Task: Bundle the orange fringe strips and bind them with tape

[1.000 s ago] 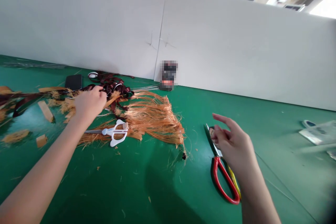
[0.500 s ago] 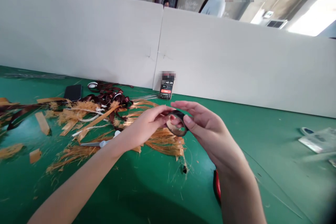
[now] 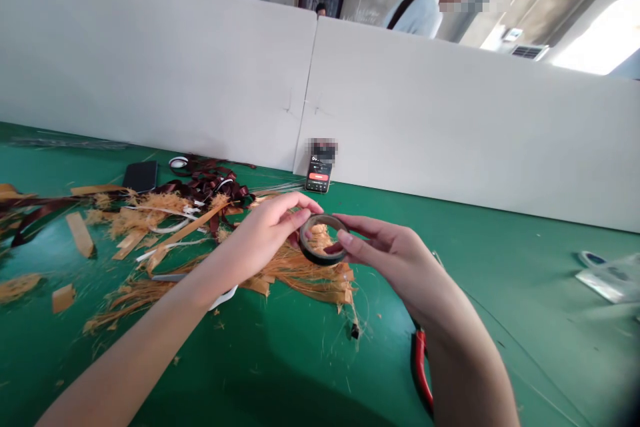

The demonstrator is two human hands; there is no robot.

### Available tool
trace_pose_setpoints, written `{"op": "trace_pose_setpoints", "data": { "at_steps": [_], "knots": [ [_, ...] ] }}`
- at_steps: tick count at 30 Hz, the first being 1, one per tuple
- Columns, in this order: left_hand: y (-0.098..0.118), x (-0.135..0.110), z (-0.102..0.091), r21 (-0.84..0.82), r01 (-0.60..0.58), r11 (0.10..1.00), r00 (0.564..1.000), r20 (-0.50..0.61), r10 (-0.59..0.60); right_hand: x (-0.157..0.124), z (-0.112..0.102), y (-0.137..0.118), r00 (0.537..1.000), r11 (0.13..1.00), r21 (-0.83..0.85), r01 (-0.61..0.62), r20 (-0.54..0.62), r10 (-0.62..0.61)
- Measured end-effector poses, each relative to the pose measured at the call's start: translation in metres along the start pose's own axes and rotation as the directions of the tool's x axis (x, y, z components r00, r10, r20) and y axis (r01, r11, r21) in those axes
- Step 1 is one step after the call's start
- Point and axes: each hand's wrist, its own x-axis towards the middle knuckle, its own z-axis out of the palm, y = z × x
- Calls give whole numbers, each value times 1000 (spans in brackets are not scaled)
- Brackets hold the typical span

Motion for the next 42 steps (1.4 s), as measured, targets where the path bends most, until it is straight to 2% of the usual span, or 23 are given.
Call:
{"op": "trace_pose_setpoints", "data": {
  "at_steps": [6, 10, 13, 16, 22, 26, 30, 35, 37, 40, 42],
  "knots": [
    [6, 0, -1, -91, -49, 995, 999, -4, 49, 2, -1, -1, 996, 990, 138, 27, -85, -16],
    [4, -4, 5, -101, -61, 993, 997, -43, 56, 0, -2, -2, 998, 996, 62, 61, 5, -62],
    [4, -6, 7, -66, -42, 997, 995, -89, 36, -1, -4, 0, 993, 998, 9, 56, 101, -57],
    [5, -7, 5, -31, -71, 997, 994, -89, 68, -2, -3, 2, 989, 999, 4, 38, 142, -38],
    [7, -9, 5, 150, -145, 978, 973, -156, 168, -5, 0, 2, 996, 991, 127, 42, 68, -51],
    [6, -8, 7, 233, -127, 964, 962, -208, 178, -6, 2, 2, 997, 998, 58, 40, 64, -43],
    [4, -5, 8, 240, -18, 971, 989, -140, 53, -7, 3, 5, 998, 994, -98, 54, 38, -51],
    [-4, -2, 19, 335, -4, 942, 999, -39, 19, -9, 6, 5, 998, 983, -181, 22, 53, -13],
    [-10, -3, 27, 281, -5, 960, 999, -29, 14, -10, 6, 4, 998, 976, -216, 23, 66, -9],
    [-15, -10, 36, 2, -66, 998, 998, -20, 66, -13, 3, 3, 998, 947, -321, 8, 59, 12],
    [-14, -16, 38, -174, -75, 982, 996, 28, 81, -15, 0, 2, 998, 919, -393, -8, 56, 33]
  ]
}}
